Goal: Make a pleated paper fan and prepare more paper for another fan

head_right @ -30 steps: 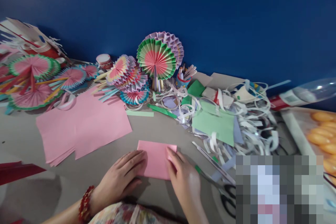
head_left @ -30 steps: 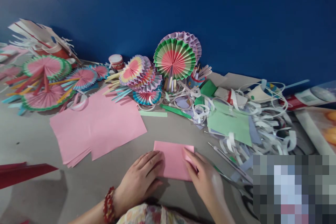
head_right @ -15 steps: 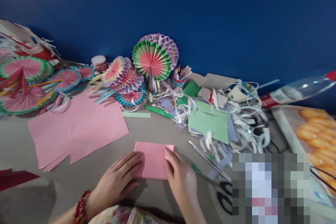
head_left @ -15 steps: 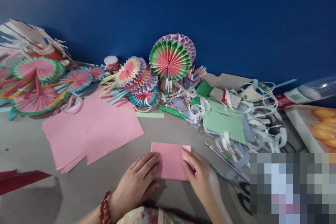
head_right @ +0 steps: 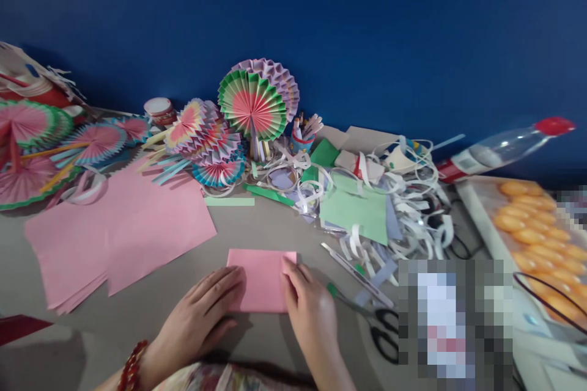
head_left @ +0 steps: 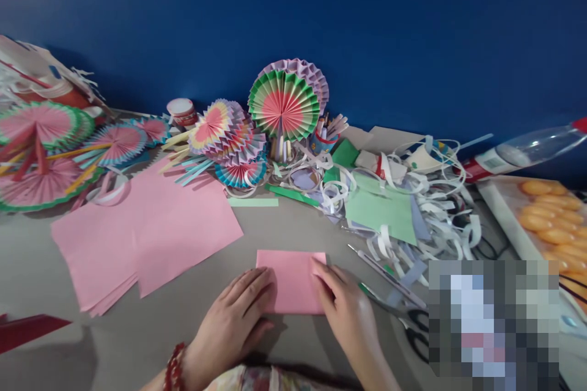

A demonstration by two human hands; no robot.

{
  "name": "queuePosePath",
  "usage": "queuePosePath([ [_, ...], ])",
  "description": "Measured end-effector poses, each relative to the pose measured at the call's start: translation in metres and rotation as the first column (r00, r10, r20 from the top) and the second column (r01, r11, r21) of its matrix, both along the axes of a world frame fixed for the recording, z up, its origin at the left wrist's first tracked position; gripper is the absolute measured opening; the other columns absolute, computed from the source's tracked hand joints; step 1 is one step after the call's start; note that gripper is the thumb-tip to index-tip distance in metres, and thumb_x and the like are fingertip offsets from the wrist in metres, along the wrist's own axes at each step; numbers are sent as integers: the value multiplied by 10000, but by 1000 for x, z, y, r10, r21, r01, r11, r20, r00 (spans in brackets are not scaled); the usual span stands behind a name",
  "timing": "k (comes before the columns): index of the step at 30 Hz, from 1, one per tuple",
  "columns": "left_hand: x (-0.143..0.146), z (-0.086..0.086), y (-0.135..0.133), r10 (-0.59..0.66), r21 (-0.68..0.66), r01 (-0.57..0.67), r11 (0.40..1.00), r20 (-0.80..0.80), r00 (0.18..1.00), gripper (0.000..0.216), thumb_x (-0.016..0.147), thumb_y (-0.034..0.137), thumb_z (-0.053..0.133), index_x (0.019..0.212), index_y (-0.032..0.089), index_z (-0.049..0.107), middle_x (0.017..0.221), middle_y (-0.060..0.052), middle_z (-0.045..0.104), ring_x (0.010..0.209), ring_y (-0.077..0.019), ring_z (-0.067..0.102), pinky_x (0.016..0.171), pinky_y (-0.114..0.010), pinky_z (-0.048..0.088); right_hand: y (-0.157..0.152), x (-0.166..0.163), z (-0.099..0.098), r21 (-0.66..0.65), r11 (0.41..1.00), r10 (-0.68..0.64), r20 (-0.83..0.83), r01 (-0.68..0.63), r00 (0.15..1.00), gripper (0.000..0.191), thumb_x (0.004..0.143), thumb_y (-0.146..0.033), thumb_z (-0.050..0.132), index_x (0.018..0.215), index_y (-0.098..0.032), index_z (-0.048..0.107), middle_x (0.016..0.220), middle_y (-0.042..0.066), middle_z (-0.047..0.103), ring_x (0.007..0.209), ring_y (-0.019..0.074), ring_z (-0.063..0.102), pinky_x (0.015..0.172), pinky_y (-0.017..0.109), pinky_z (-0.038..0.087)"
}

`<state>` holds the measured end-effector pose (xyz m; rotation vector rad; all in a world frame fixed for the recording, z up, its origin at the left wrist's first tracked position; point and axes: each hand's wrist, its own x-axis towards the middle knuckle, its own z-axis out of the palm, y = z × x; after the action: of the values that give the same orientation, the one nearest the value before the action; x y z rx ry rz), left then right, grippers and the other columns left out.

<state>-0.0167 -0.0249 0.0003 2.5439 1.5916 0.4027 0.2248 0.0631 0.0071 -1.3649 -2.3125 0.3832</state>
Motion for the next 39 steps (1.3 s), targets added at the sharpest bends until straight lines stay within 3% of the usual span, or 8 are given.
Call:
queuePosePath([
  [39,1,6,1,11,-21,-10,1000,45,999,400,979,289,488,1356,173,556,1442,-94,540,1368,-245,452,1107,-389,453,-1,-1,-1,-2,1000,-19,2,19,1000,338,992,-251,405,1159,-201,693,922,93,742,706,181,702,614,245,522],
])
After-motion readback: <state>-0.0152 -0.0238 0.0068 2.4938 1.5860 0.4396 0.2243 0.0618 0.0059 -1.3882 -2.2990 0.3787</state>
